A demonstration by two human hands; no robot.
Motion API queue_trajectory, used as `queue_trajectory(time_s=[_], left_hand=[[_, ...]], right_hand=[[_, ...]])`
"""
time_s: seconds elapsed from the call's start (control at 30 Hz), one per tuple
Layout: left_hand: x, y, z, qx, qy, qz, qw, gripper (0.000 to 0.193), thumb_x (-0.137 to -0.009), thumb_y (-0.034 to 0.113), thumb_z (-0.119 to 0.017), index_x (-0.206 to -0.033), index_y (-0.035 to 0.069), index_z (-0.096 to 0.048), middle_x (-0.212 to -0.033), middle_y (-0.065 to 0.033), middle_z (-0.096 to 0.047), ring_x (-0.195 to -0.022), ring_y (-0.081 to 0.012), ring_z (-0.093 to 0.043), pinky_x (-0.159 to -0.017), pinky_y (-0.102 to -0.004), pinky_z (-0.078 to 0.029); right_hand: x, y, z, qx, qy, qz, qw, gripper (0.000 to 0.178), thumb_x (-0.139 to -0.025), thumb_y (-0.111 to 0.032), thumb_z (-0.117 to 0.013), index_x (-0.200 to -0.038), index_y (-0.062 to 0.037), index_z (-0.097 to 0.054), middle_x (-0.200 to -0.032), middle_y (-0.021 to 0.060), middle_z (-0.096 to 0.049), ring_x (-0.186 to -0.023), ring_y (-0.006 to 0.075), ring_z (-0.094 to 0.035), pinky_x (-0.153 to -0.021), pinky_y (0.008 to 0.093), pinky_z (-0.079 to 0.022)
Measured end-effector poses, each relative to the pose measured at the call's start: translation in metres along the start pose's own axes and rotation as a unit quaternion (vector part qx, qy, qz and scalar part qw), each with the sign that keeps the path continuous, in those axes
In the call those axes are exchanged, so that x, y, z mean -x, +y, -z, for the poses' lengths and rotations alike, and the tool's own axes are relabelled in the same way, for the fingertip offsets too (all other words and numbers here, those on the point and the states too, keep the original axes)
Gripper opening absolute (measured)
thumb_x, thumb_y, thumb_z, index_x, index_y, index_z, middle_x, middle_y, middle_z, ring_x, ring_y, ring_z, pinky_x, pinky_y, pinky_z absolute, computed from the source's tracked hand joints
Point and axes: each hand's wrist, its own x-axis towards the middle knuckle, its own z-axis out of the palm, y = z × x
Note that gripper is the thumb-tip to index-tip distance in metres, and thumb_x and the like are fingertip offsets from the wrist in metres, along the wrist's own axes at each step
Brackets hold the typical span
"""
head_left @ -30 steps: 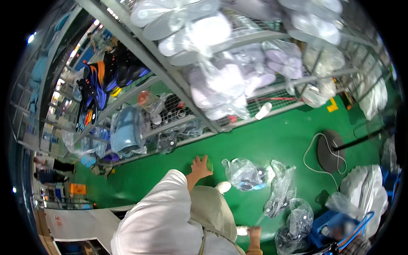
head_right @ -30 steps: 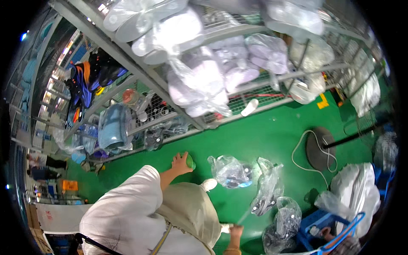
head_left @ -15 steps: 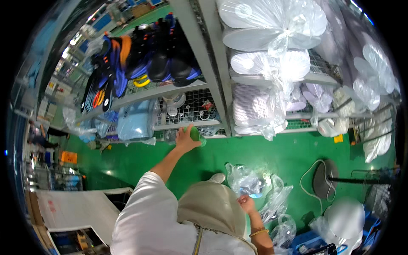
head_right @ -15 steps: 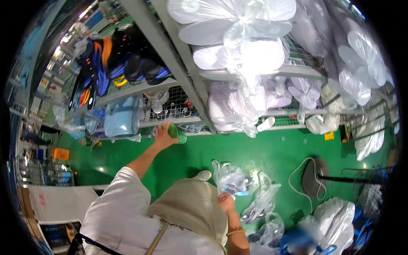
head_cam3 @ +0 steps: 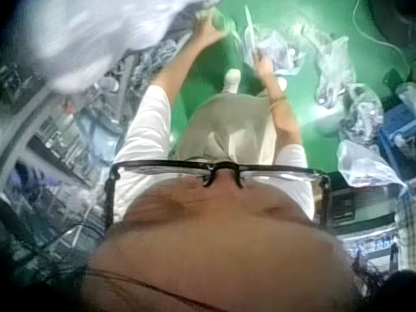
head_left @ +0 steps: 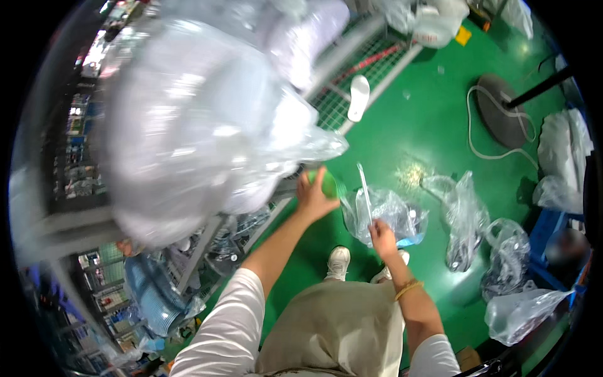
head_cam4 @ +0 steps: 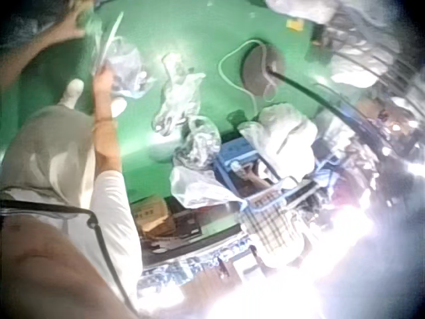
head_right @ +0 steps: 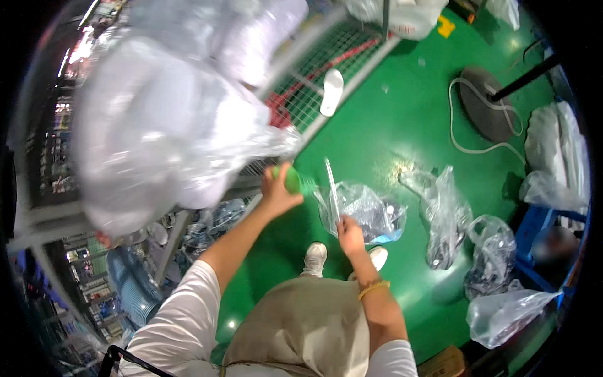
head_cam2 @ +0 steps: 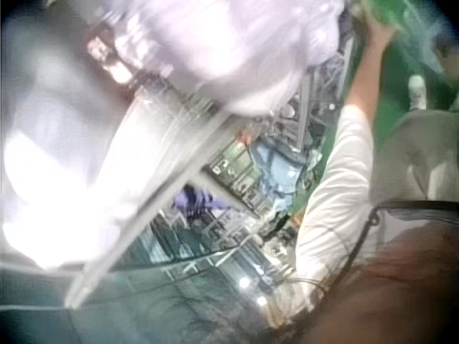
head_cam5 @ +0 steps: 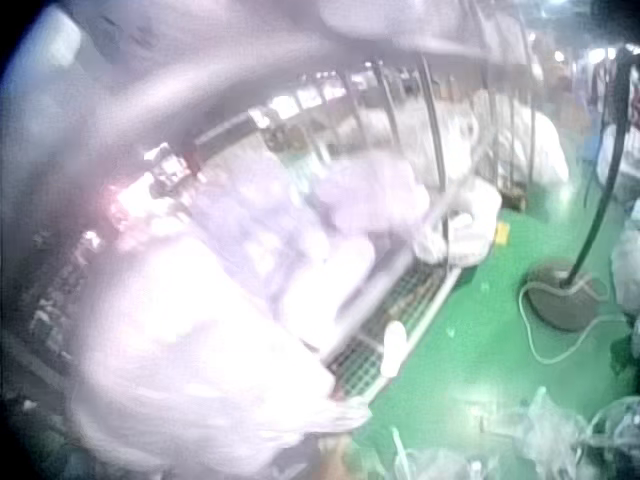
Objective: The person inserts insoles into a series of blue and black shoes on a factory line, then moves a stack of insoles to a storage rack.
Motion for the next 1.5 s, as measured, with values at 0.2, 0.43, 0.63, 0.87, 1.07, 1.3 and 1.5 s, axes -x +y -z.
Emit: queue_trajectory(time_s=[0.2, 0.43, 0.63, 0.87, 1.07, 1.3, 1.5], left_hand=[[-0.123, -0.066, -0.018, -0.093, 0.161, 0.131, 0.974, 0.088, -0.056, 0.038, -0.070, -0.129, 0.011, -0.030, -0.127, -0.0282, -0.032, -0.117, -0.0421, -0.030, -0.096, -0.0453, -0.029], [-0.155, -0.100, -0.010, -0.070, 0.179, 0.274, 0.942, 0.098, -0.058, 0.044, -0.071, -0.134, 0.007, -0.021, -0.126, -0.0296, -0.033, -0.117, -0.0392, -0.035, -0.096, -0.0400, -0.032], [-0.138, -0.130, -0.002, 0.031, 0.129, 0.296, 0.946, 0.093, -0.064, 0.042, -0.068, -0.134, 0.007, -0.018, -0.119, -0.0306, -0.041, -0.116, -0.0382, -0.037, -0.095, -0.0425, -0.033], [-0.097, -0.115, 0.008, -0.083, 0.135, 0.160, 0.974, 0.079, -0.065, 0.038, -0.067, -0.128, 0.006, -0.031, -0.122, -0.0276, -0.039, -0.114, -0.0402, -0.037, -0.093, -0.0456, -0.033], [0.046, 0.052, -0.063, -0.113, -0.142, -0.021, 0.983, 0.062, -0.072, 0.024, -0.061, -0.124, 0.002, -0.036, -0.115, -0.0243, -0.046, -0.104, -0.0361, -0.047, -0.090, -0.0421, -0.037], [0.334, 0.592, 0.158, 0.574, -0.662, -0.348, 0.333, 0.025, -0.088, 0.023, -0.048, -0.108, 0.008, -0.043, -0.099, -0.0156, -0.057, -0.091, -0.0261, -0.055, -0.082, -0.0399, -0.039], [0.489, 0.747, 0.315, 0.390, -0.818, -0.419, 0.048, 0.020, -0.090, 0.024, -0.035, -0.092, 0.008, -0.048, -0.089, -0.0171, -0.057, -0.074, -0.0303, -0.055, -0.071, -0.0521, -0.038]], right_hand=[[-0.157, 0.003, -0.086, -0.037, -0.040, 0.105, 0.993, 0.022, -0.077, -0.015, -0.056, -0.095, -0.0023, -0.056, -0.086, 0.0194, -0.056, -0.079, 0.0346, -0.054, -0.070, 0.0404, -0.044], [-0.251, -0.007, -0.201, -0.056, -0.103, 0.163, 0.980, 0.027, -0.073, -0.013, -0.059, -0.097, -0.0016, -0.053, -0.098, 0.0215, -0.053, -0.093, 0.0374, -0.049, -0.080, 0.0405, -0.042], [-0.172, 0.007, -0.155, -0.143, -0.094, 0.130, 0.977, 0.055, -0.077, -0.012, -0.057, -0.126, -0.0030, -0.033, -0.129, 0.0258, -0.031, -0.114, 0.0411, -0.037, -0.094, 0.0392, -0.035], [0.104, 0.087, 0.073, -0.063, -0.062, -0.252, 0.964, 0.034, -0.080, -0.016, -0.052, -0.111, -0.0028, -0.050, -0.084, 0.0159, -0.060, -0.081, 0.0252, -0.060, -0.071, 0.0333, -0.046], [0.493, 0.039, 0.215, 0.211, 0.070, -0.629, 0.745, 0.026, -0.077, -0.019, -0.047, -0.096, -0.0032, -0.056, -0.094, 0.0205, -0.058, -0.092, 0.0367, -0.054, -0.081, 0.0428, -0.043], [0.671, -0.121, 0.138, -0.082, 0.086, -0.663, 0.739, 0.036, -0.076, -0.033, -0.051, -0.096, -0.0044, -0.061, -0.089, 0.0178, -0.061, -0.086, 0.0331, -0.058, -0.078, 0.0382, -0.046], [0.698, -0.082, 0.153, -0.214, 0.173, -0.531, 0.802, 0.033, -0.079, -0.030, -0.048, -0.096, -0.0048, -0.060, -0.096, 0.0196, -0.059, -0.091, 0.0333, -0.056, -0.079, 0.0400, -0.044]])
